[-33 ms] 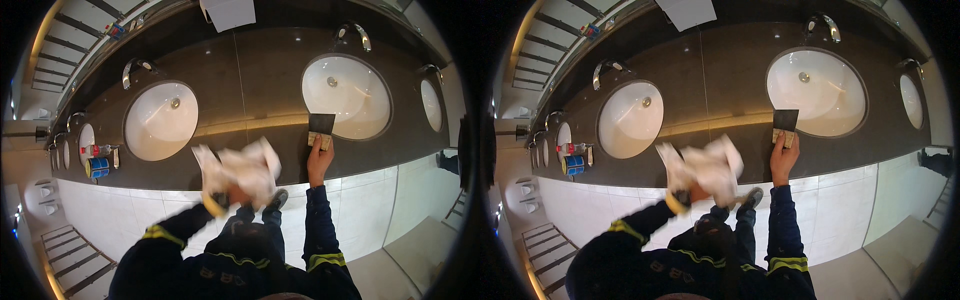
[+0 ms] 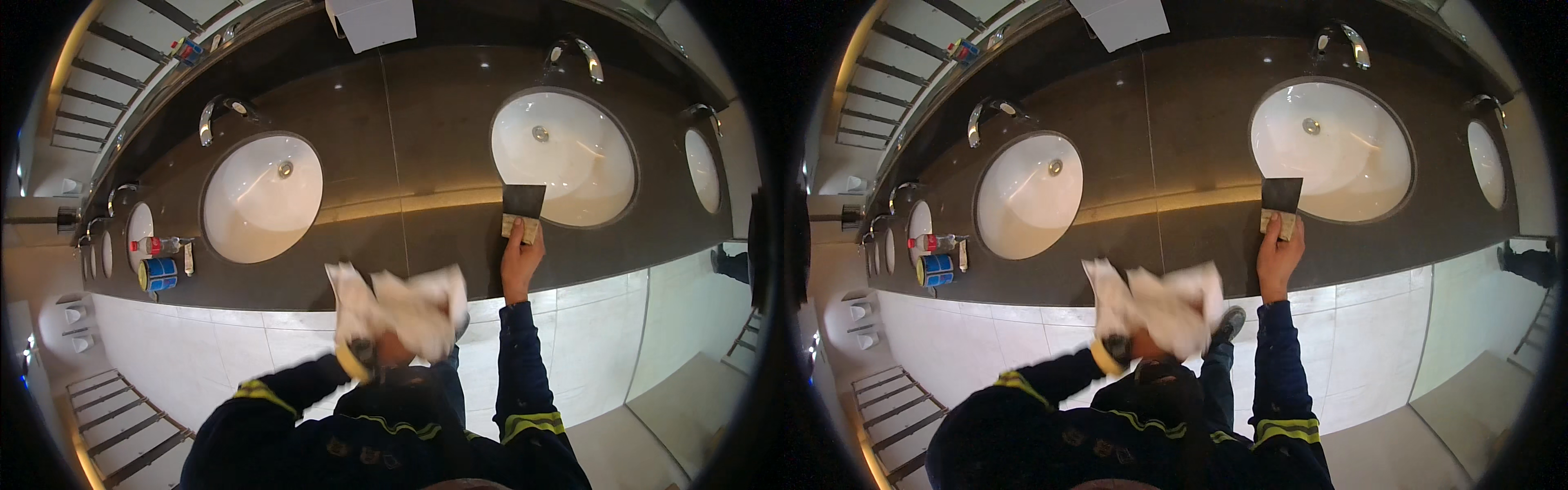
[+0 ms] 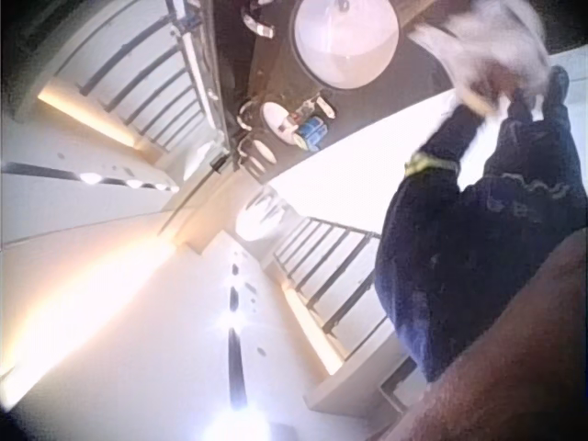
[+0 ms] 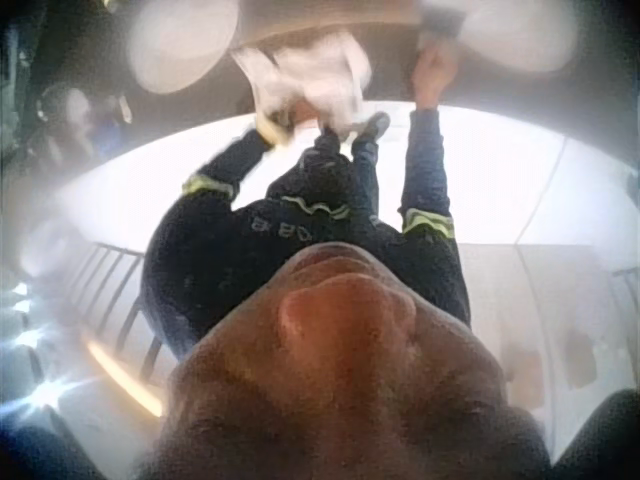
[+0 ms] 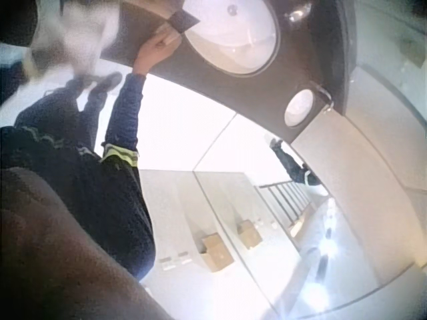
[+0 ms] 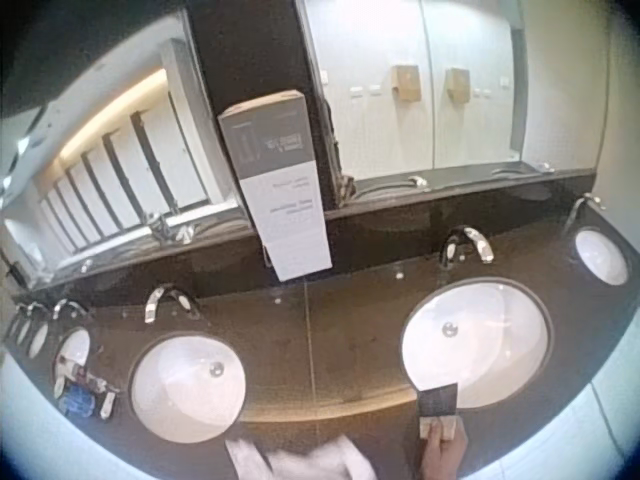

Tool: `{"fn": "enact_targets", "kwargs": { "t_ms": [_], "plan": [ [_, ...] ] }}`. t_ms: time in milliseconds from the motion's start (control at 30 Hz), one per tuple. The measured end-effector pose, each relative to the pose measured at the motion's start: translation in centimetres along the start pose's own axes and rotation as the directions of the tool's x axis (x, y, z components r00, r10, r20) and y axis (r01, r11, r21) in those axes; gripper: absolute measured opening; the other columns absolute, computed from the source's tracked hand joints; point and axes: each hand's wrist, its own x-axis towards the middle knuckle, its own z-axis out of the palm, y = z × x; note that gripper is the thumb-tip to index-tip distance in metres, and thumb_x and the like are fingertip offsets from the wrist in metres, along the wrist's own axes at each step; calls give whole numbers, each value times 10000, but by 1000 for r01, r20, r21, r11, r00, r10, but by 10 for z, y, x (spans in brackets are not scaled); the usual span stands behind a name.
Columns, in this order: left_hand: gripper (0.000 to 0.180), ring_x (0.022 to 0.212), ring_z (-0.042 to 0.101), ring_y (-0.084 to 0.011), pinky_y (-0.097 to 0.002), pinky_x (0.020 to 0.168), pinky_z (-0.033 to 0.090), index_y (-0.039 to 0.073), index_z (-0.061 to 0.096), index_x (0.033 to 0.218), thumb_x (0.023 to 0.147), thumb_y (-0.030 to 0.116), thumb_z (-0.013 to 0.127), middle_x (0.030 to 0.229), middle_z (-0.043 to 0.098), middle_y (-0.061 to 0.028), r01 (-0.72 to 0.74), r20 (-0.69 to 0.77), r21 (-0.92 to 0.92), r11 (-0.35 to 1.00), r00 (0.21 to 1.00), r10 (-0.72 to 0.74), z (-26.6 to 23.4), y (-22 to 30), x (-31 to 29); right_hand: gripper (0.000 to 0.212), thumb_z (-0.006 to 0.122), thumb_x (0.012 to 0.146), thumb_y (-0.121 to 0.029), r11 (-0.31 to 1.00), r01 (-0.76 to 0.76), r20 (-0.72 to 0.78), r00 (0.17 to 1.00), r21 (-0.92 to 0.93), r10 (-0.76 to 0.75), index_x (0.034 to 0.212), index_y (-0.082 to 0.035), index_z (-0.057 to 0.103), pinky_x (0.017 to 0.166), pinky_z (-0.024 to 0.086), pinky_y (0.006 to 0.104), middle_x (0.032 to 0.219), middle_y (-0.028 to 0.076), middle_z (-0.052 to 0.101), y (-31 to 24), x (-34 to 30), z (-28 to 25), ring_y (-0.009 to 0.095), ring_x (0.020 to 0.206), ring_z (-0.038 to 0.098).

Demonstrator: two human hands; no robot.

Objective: The person kneels and uses a scraper and a white cloth to clean a dark countertop around sinks. They repeatedly scrape and wipe the surface, then apply a strip of masking tape along the countertop edge.

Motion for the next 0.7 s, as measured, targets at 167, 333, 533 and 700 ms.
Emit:
{"fn": "enact_targets", "kwargs": {
  "t_ms": [167,333,533,700],
  "plan": [
    [331,1141,621,-303,-420,1045,456,63,662,1215,1018,285,515,1233,665,-150,66,186,-278,958,982,-14,60,49,-85,252,590,1044,-197,997,20,-37,999,74,-17,977,43,628,743,494,422,894,178,646,6,1,9,332,796,626],
    [311,1044,661,-296,-421,980,496,60,708,1124,1007,291,538,1125,711,-154,144,359,-635,759,925,125,16,25,-64,265,589,1042,-202,999,26,-21,999,39,-25,978,52,630,749,496,437,905,198,652,3,6,9,364,807,631],
    [260,994,644,-370,-456,958,487,64,707,1015,895,288,652,1042,676,-200,-76,562,-44,996,822,88,-174,77,28,321,592,1035,-247,999,37,-9,999,-6,-37,999,70,634,785,490,480,947,247,651,14,5,5,425,862,627],
    [259,938,663,-384,-461,841,535,76,721,984,823,276,688,952,695,-194,-97,444,419,903,889,-111,-205,63,67,374,603,1027,-282,998,38,1,999,-41,-38,1025,91,626,829,480,506,974,280,639,14,9,-4,469,919,611]
  ]
}}
